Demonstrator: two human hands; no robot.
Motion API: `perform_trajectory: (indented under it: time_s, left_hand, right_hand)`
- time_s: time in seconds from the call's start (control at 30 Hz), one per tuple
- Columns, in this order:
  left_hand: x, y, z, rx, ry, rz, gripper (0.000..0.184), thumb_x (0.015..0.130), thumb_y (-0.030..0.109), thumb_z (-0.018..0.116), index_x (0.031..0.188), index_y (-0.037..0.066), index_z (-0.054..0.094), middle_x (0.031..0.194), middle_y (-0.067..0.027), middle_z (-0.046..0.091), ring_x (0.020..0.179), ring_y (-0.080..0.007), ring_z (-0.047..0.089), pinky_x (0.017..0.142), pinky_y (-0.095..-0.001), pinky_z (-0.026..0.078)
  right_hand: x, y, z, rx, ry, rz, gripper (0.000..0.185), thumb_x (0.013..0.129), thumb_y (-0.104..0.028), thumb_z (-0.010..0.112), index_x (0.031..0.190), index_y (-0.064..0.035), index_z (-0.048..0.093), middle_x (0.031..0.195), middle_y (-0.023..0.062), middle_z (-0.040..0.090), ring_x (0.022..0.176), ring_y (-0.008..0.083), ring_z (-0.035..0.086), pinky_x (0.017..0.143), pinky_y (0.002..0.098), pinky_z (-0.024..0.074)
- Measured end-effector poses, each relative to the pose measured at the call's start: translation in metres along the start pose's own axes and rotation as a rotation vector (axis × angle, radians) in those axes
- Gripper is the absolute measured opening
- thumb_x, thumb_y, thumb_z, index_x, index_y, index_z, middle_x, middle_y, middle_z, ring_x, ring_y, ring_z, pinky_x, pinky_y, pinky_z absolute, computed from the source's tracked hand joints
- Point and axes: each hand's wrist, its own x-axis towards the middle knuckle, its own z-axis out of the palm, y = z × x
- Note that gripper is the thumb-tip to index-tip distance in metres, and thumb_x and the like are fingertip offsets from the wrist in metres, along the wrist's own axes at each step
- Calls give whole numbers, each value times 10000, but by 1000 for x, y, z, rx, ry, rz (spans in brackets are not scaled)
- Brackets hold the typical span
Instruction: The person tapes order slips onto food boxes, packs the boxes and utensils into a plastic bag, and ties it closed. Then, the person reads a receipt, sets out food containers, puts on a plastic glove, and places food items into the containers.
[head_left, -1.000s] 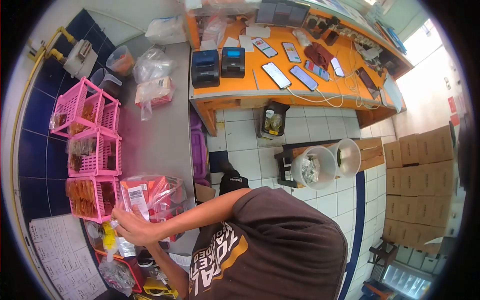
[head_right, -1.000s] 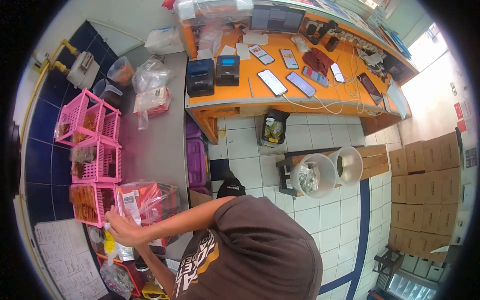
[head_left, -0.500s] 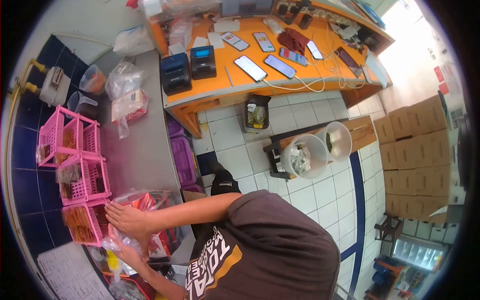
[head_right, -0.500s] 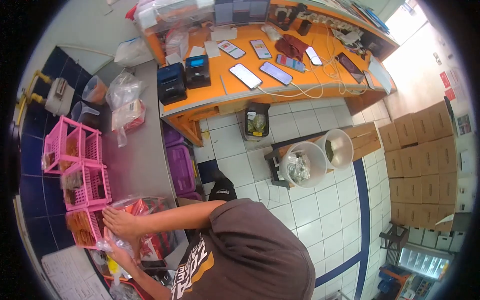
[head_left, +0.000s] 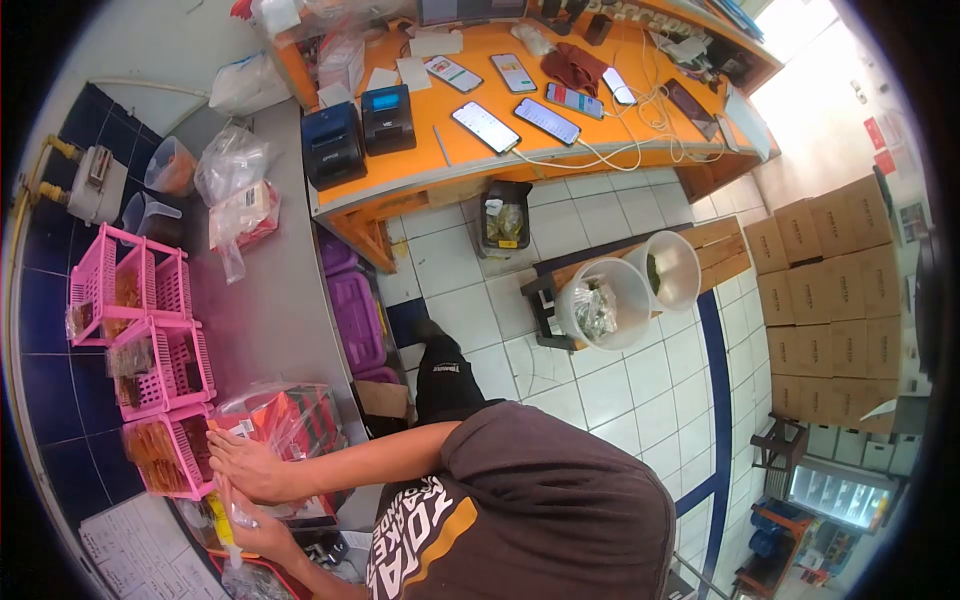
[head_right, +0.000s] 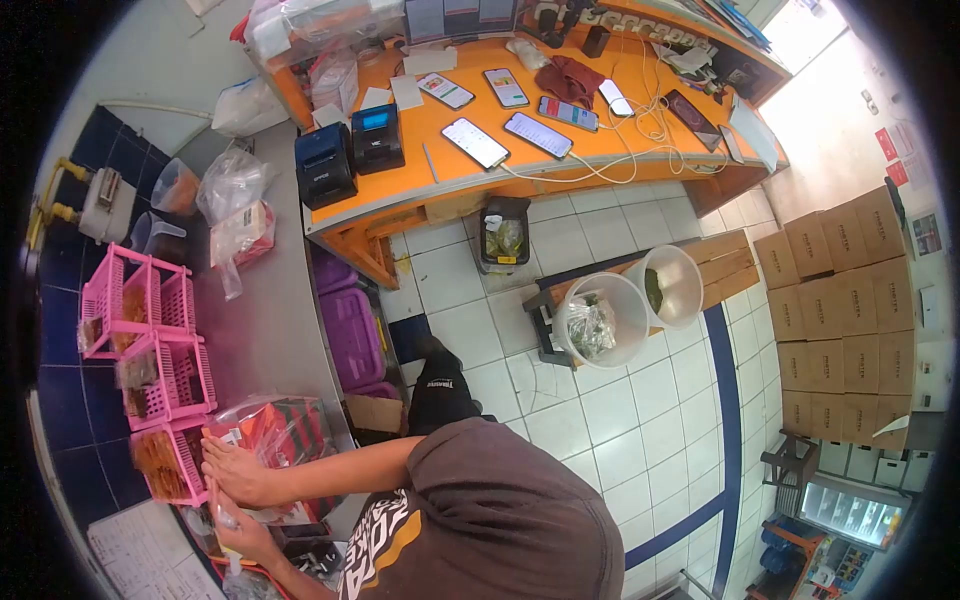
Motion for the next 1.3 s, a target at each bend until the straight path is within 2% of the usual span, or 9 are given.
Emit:
perform_trajectory:
  time_s: [0.13, 0.2, 0.4, 0.53, 0.7, 1.03, 1.1, 1.2, 1.3]
  left_hand:
    - [-56, -121, 39, -421, 261, 81, 528, 1045, 296, 418, 1435, -58, 450, 1409, -245, 516, 1263, -330, 537, 1051, -456, 420]
    - [-73, -155, 61, -493, 394, -402, 566, 1047, 351, 358, 1408, -79, 430, 1416, -245, 465, 1311, -333, 459, 1109, -458, 344]
    - [-60, -172, 66, -415, 219, -102, 553, 1050, 408, 357, 1328, -58, 466, 1311, -201, 500, 1253, -294, 458, 1093, -448, 328]
    - [-47, -97, 70, -325, 387, -84, 572, 1034, 444, 387, 1343, -32, 457, 1312, -194, 488, 1250, -298, 456, 1080, -465, 322]
    - [-47, -67, 67, -419, 426, -204, 659, 1010, 502, 419, 1399, -30, 402, 1345, -203, 466, 1272, -306, 458, 1060, -447, 356]
    - [-70, -65, 20, -471, 195, -47, 663, 1023, 423, 335, 1483, -52, 283, 1494, -248, 378, 1345, -357, 445, 1132, -444, 313]
    - [-92, -105, 31, -981, 248, -147, 645, 1013, 404, 334, 1498, -21, 310, 1436, -227, 470, 1352, -335, 430, 1145, -449, 290]
    - [-114, -131, 46, -1594, 499, -773, 615, 1021, 402, 317, 1497, 13, 332, 1464, -189, 453, 1381, -300, 399, 1164, -427, 279]
    - [-101, -75, 88, -1996, 494, -732, 623, 1017, 417, 323, 1489, 10, 338, 1450, -191, 461, 1372, -299, 408, 1164, -428, 280]
  right_hand:
    - [7, -2, 1, 51, -26, 32, 214, 860, -167, 548, 940, 32, 554, 1067, 275, 648, 1211, 396, 560, 1145, 440, 344]
    - [11, -9, -11, 63, -59, 21, 190, 870, -151, 557, 938, 25, 539, 875, 224, 662, 1018, 385, 634, 973, 445, 466]
    - [13, -13, -15, 247, -193, 143, 284, 781, -159, 650, 996, 7, 565, 775, 210, 646, 799, 410, 657, 655, 516, 474]
    - [14, -21, -11, 273, -81, 225, 342, 742, -157, 696, 1040, -27, 589, 774, 206, 651, 808, 413, 654, 679, 509, 482]
    - [8, -37, 0, 234, 193, 110, 270, 961, -291, 547, 966, -35, 633, 693, 217, 623, 693, 444, 620, 623, 544, 455]
    - [35, -47, -53, 325, -243, 269, 432, 1034, -330, 428, 848, -38, 688, 672, 234, 617, 672, 457, 605, 649, 528, 498]
    - [27, -36, -36, 212, -17, -35, 373, 1043, -291, 414, 917, -28, 647, 713, 246, 606, 722, 458, 600, 665, 525, 493]
    - [43, -55, -89, 337, -350, -47, 201, 998, -157, 493, 1082, -6, 595, 772, 243, 588, 777, 444, 600, 718, 493, 496]
    - [73, -71, -140, 585, -500, -52, 133, 965, -91, 534, 1053, 0, 572, 748, 173, 588, 745, 387, 600, 710, 478, 491]
